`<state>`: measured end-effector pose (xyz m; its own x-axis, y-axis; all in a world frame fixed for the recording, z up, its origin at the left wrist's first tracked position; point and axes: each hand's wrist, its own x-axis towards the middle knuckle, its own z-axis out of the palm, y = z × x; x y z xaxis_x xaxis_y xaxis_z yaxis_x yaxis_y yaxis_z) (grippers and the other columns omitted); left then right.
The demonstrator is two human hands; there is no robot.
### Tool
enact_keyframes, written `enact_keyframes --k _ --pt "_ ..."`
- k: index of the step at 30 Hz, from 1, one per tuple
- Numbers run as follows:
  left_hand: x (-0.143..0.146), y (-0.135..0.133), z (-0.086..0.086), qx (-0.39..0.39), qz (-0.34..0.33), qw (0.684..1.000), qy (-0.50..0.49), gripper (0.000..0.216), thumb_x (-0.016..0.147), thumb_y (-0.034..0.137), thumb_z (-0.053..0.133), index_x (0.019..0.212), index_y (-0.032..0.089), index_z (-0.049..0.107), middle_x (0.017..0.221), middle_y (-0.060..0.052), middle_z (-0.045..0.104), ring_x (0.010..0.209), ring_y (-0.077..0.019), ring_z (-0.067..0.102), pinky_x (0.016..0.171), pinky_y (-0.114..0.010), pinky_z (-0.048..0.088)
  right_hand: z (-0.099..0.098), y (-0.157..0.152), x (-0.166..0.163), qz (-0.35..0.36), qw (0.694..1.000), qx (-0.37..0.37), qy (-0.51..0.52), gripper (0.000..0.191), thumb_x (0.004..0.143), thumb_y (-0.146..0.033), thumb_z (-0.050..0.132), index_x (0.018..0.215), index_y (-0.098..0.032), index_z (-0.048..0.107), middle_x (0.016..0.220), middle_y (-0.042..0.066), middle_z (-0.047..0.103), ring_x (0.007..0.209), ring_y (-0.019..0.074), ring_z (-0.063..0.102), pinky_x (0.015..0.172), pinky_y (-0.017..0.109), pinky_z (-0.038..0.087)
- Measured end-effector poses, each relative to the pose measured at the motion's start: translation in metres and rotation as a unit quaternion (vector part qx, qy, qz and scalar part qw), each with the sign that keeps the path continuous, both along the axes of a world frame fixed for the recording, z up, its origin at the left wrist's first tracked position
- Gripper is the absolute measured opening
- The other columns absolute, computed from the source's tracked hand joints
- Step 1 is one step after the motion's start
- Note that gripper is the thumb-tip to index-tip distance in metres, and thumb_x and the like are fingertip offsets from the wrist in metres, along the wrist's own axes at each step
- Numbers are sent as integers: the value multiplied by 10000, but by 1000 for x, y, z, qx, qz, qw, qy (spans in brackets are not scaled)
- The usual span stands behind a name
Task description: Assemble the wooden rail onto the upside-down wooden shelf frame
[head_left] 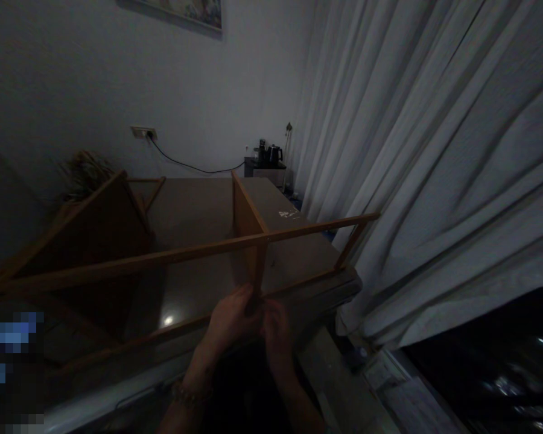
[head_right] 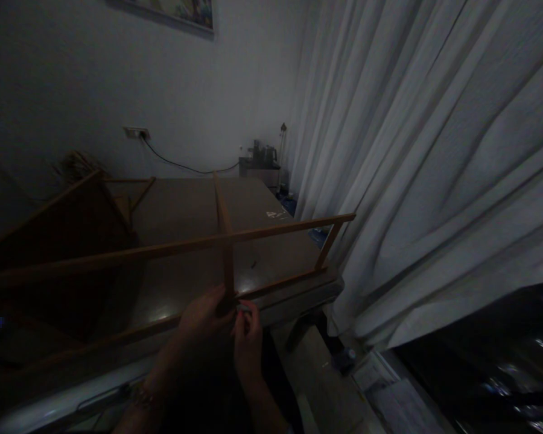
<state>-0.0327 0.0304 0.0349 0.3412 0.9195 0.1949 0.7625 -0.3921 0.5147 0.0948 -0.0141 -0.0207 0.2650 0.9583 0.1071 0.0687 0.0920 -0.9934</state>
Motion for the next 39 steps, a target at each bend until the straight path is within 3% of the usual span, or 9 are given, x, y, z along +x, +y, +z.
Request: enact_keyframes --k 6,9,11,14,17,24,27,30,39 --pt "0 -2 2 7 4 1000 -8 359 812 278 597 1166 224 572 1178 -78 637 1090 -229 599 923 -316 473 -1 0 -1 10 1000 -1 -5 290 925 -391 461 1105 -182 550 725 -10 631 574 121 571 552 223 468" --pt "-2 2 -4 1 -10 1000 -1 372 802 267 605 1169 214 572 1220 -82 622 1125 -239 583 947 -333 467 -4 -1 4 17 996 26 -82 250 941 -342 458 1100 -181 564 852 35 686 679 138 639 644 244 516" --pt "-4 4 -8 -5 -19 1000 9 388 790 258 621 1172 213 573 1257 -85 606 1153 -244 569 969 -344 459 -7 -2 12 42 982 86 -166 233 938 -307 478 1111 -192 583 965 64 701 818 164 672 738 270 535" --pt "-6 7 -12 -5 -23 1000 19 435 781 257 638 1205 202 560 1296 -95 584 1177 -248 556 988 -353 455 -11 -1 28 85 931 180 -305 249 931 -278 513 1158 -209 587 1041 75 697 938 199 664 822 318 537" --pt "-6 7 -14 3 -20 999 24 469 789 269 633 1242 190 540 1308 -108 576 1176 -253 560 986 -360 461 -12 2 41 102 881 221 -406 237 949 -282 501 1160 -213 585 1049 67 699 967 218 646 847 355 532" --pt "-6 9 -21 15 -15 999 38 472 820 315 612 1266 181 535 1349 -117 553 1212 -264 545 1008 -377 457 -14 10 47 82 773 355 -519 210 980 -201 450 1032 -224 652 903 33 703 870 164 645 894 314 497" --pt "-7 10 -23 25 -13 999 41 481 829 329 604 1278 175 525 1351 -122 553 1220 -268 543 1016 -384 457 -13 10 44 84 805 358 -465 245 993 -217 416 975 -227 660 861 29 699 844 157 646 877 299 502" --pt "-8 10 -23 27 -25 999 35 453 835 317 599 1265 192 532 1334 -104 570 1204 -256 557 1006 -375 468 -10 8 40 71 862 308 -397 289 1004 -272 379 917 -224 650 821 38 688 797 163 647 775 286 525" --pt "-8 9 -18 19 -31 999 32 436 849 337 605 1253 188 530 1323 -109 574 1189 -253 562 996 -369 469 -1 0 23 2 953 147 -264 186 971 -237 432 934 -194 610 777 6 668 681 125 638 618 204 499"
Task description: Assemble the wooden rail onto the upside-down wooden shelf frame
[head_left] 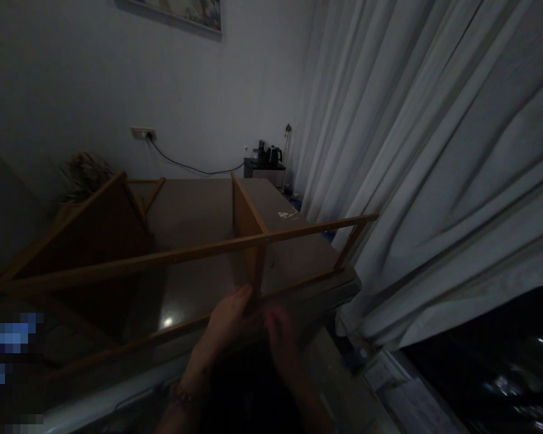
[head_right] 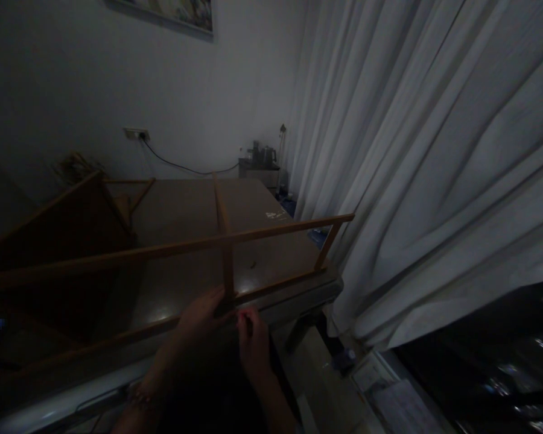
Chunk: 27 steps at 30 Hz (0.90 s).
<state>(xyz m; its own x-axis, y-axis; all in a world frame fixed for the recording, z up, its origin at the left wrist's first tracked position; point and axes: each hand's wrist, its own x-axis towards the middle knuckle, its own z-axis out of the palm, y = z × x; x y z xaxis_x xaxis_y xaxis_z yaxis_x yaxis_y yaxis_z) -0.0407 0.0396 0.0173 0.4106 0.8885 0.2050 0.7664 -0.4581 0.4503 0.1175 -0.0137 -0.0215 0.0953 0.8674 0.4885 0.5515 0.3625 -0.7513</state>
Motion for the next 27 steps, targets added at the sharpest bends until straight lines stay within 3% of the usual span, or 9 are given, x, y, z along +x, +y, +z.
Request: enact_keyframes --k 3,6,10,14,22,27 --pt "0 1 0 -6 -6 1000 -8 451 851 333 603 1269 187 514 1327 -106 571 1196 -248 558 1002 -366 465 2 -1 -3 4 992 -77 100 183 959 -262 445 916 -197 611 748 -14 638 662 121 615 615 204 496" --pt "0 1 -1 -10 -3 1000 -8 469 847 337 604 1279 181 507 1334 -116 565 1208 -253 552 1009 -374 461 0 0 -4 4 988 -89 123 184 962 -282 447 968 -190 607 778 -6 649 660 121 621 608 210 511" --pt "0 2 -4 -1 4 1000 -3 465 840 335 614 1268 180 521 1343 -115 562 1230 -264 536 1030 -388 446 -10 6 2 -5 1000 21 -16 209 991 -279 412 1048 -180 587 855 29 699 721 131 674 639 222 543" --pt "0 1 -1 -7 -3 1000 -13 411 844 315 610 1231 191 550 1319 -107 579 1204 -250 554 1013 -374 458 -20 11 12 12 982 127 -138 255 1003 -323 400 1075 -190 605 947 57 721 854 159 690 742 269 558" --pt "0 2 -1 -12 -4 1000 -16 431 836 300 612 1248 197 544 1330 -99 569 1209 -251 547 1012 -377 461 -34 21 29 23 945 231 -231 244 992 -264 463 941 -286 701 853 -9 727 834 157 648 918 349 480" --pt "0 2 -6 -1 8 1000 -9 455 848 322 598 1277 189 523 1349 -111 556 1220 -257 541 1021 -384 453 -39 19 26 5 948 224 -226 250 990 -265 467 899 -261 700 817 2 713 817 155 635 910 340 464"
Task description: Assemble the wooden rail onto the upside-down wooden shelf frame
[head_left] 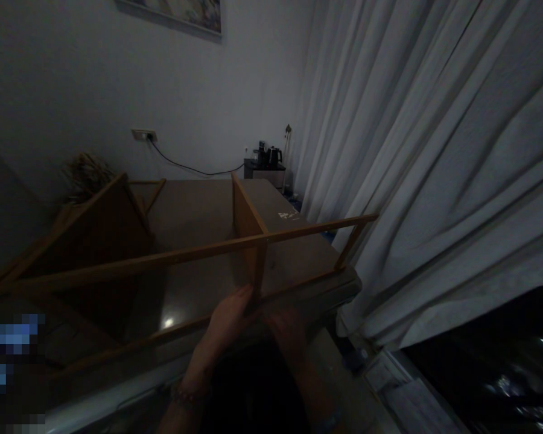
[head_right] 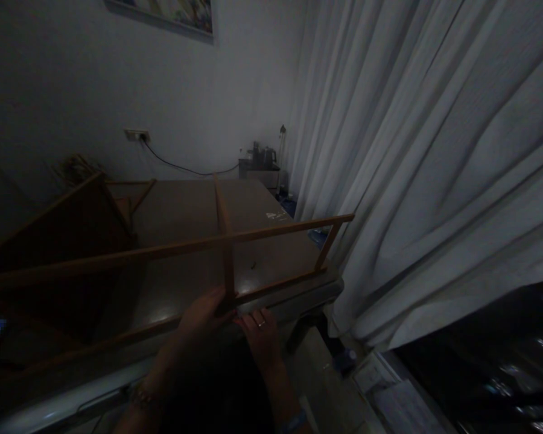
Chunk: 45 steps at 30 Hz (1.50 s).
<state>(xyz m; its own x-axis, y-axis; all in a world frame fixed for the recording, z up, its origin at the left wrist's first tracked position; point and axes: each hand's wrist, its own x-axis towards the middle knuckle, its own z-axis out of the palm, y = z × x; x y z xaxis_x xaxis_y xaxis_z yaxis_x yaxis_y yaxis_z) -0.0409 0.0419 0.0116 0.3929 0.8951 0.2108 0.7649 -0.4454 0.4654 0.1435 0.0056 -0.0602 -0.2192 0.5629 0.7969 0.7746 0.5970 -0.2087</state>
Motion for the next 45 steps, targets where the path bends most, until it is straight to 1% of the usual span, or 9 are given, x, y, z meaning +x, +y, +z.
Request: enact_keyframes --k 3,8,13,18,22,27,33,39,45 --pt "0 0 0 -2 -2 1000 3 460 850 319 594 1280 174 515 1354 -117 550 1227 -261 533 1028 -389 446 4 -6 -10 -26 998 -39 46 295 998 -293 437 855 -228 687 786 28 694 789 165 635 842 324 485" --pt "-1 -3 5 1 -21 1000 -22 437 844 331 590 1251 183 529 1328 -118 561 1212 -260 537 1033 -397 441 15 -15 -29 -92 975 -136 147 301 986 -290 440 761 -201 619 697 29 642 638 157 605 589 254 465" --pt "-1 -5 15 -8 -40 998 -56 377 865 290 546 1229 193 542 1254 -102 605 1141 -235 573 998 -371 465 21 -19 -37 -97 958 -191 191 333 992 -312 393 767 -212 617 687 32 657 611 164 621 575 253 431" --pt "2 -1 11 -7 -24 998 -50 277 945 305 434 1143 193 591 1214 -96 631 1115 -224 591 993 -374 465 22 -19 -35 -79 952 -217 201 358 996 -377 386 771 -221 616 673 19 658 591 160 622 564 249 414" --pt "3 2 5 0 -13 999 -42 279 953 323 432 1130 188 600 1213 -101 636 1133 -224 589 991 -367 466 22 -18 -31 -63 952 -225 197 375 978 -428 427 724 -225 613 667 12 646 589 162 608 569 256 413" --pt "5 1 7 -9 6 999 -35 279 958 323 417 1113 199 614 1179 -92 654 1099 -220 611 962 -355 483 22 -17 -31 -54 954 -219 200 356 975 -406 441 733 -227 632 708 23 652 641 168 610 616 267 450" --pt "5 -1 9 -8 1 1000 -29 294 960 317 414 1152 190 597 1214 -102 640 1137 -226 593 994 -367 466 14 -13 -26 -19 965 -178 193 288 968 -405 457 1076 -198 626 926 85 698 829 205 661 719 323 531" --pt "4 1 4 8 -1 999 -42 283 948 305 438 1158 201 598 1226 -90 636 1126 -217 598 987 -354 470 14 -10 -21 46 977 -155 138 290 987 -352 429 898 -240 682 818 41 706 780 190 660 743 335 541" --pt "4 1 5 -1 -12 999 -41 279 953 310 432 1130 191 611 1192 -98 644 1089 -223 606 966 -361 478 20 -12 -19 48 977 -161 134 219 968 -336 484 928 -228 671 852 43 705 817 187 658 737 319 551"
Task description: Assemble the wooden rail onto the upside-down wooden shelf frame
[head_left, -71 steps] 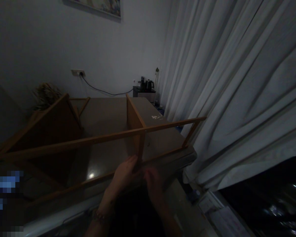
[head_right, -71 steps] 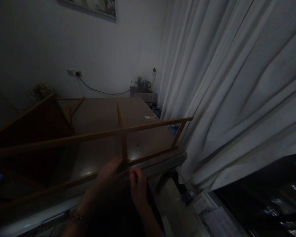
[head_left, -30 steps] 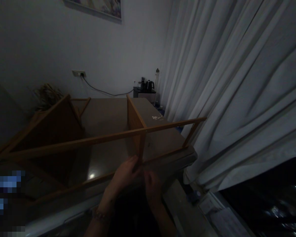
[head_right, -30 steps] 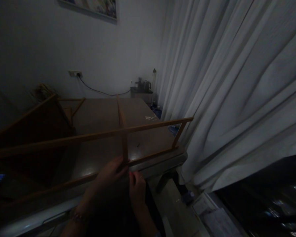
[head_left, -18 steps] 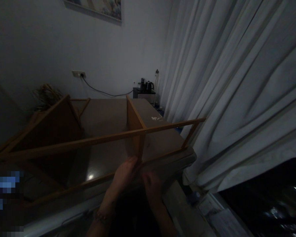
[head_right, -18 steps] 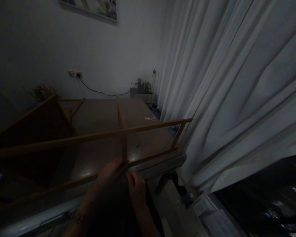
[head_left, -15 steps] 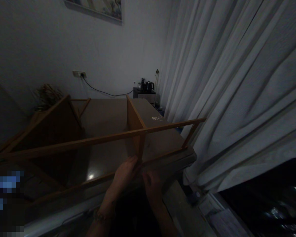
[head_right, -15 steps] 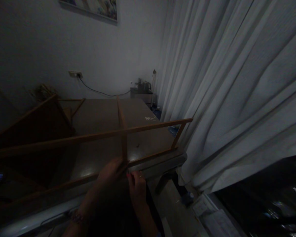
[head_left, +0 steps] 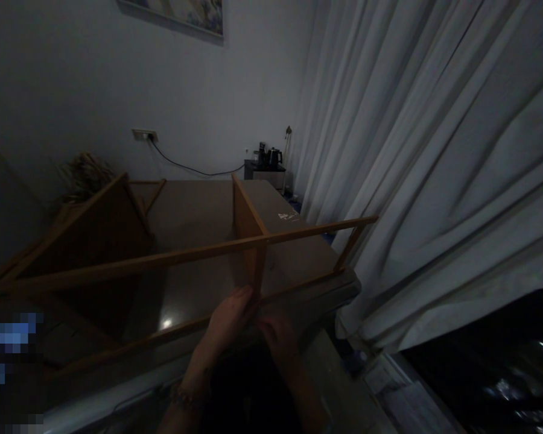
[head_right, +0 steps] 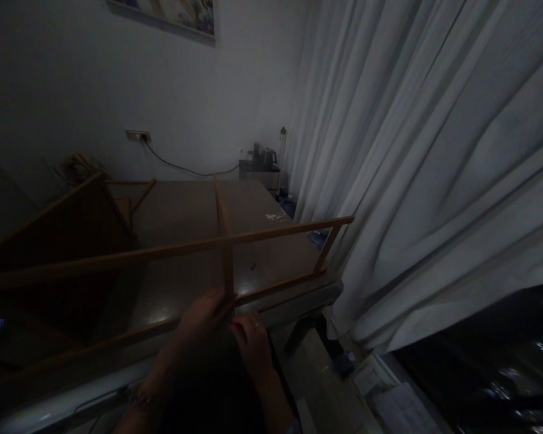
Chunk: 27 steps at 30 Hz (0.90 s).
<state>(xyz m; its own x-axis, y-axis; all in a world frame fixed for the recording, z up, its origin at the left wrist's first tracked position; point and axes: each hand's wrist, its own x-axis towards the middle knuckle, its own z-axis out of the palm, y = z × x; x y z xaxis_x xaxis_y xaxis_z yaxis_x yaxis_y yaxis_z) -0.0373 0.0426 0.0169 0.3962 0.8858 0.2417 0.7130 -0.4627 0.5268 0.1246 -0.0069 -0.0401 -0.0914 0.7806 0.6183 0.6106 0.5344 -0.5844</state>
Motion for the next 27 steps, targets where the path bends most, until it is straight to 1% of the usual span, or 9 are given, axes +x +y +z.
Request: enact_keyframes --k 3,7,11,14,17,20,24,27 --pt "-1 1 -1 -4 2 1000 1 277 947 313 446 1151 202 597 1191 -92 643 1079 -219 610 946 -350 488 3 -2 4 19 1000 5 -20 172 945 -291 529 1035 -245 668 946 46 709 899 193 658 802 338 555" --pt "-1 1 -3 5 -2 1000 5 272 947 302 445 1152 197 591 1190 -94 644 1109 -218 601 975 -355 476 6 -3 15 57 994 24 -88 298 945 -215 492 1215 -261 609 1032 55 703 970 198 648 853 364 560" --pt "0 0 0 9 7 1000 14 285 957 301 430 1164 183 586 1225 -105 631 1128 -228 596 983 -367 476 4 -1 25 85 985 20 -150 398 960 -182 444 1343 -267 513 1116 48 687 1006 188 639 876 345 557" --pt "0 0 -1 4 5 1000 15 301 971 321 404 1169 186 586 1237 -102 627 1135 -226 593 990 -368 471 2 2 28 80 983 60 -154 357 977 -217 449 1322 -254 533 1081 44 702 987 186 643 888 345 545" --pt "-1 2 -4 1 7 1000 14 301 970 303 402 1183 186 580 1237 -103 626 1143 -224 587 995 -370 464 4 4 22 72 984 93 -136 278 988 -261 446 1206 -250 618 996 42 721 953 192 649 881 363 539" --pt "-1 3 -7 1 6 1000 10 293 965 301 413 1178 190 581 1239 -103 622 1149 -222 582 993 -364 464 7 3 10 64 989 69 -111 256 991 -294 436 1081 -255 672 931 41 725 922 201 651 858 374 538" --pt "-2 3 -4 -4 -4 1000 3 270 965 330 411 1092 197 609 1176 -98 645 1128 -223 590 993 -367 464 8 2 -1 50 997 34 -48 270 996 -261 405 1101 -240 652 971 45 723 907 190 661 931 395 499" --pt "-2 1 0 -8 -9 1000 3 263 956 321 421 1095 192 604 1159 -101 648 1115 -228 595 991 -377 467 8 2 -4 29 999 14 -10 286 994 -234 377 1105 -222 640 975 62 714 924 185 658 898 361 511"
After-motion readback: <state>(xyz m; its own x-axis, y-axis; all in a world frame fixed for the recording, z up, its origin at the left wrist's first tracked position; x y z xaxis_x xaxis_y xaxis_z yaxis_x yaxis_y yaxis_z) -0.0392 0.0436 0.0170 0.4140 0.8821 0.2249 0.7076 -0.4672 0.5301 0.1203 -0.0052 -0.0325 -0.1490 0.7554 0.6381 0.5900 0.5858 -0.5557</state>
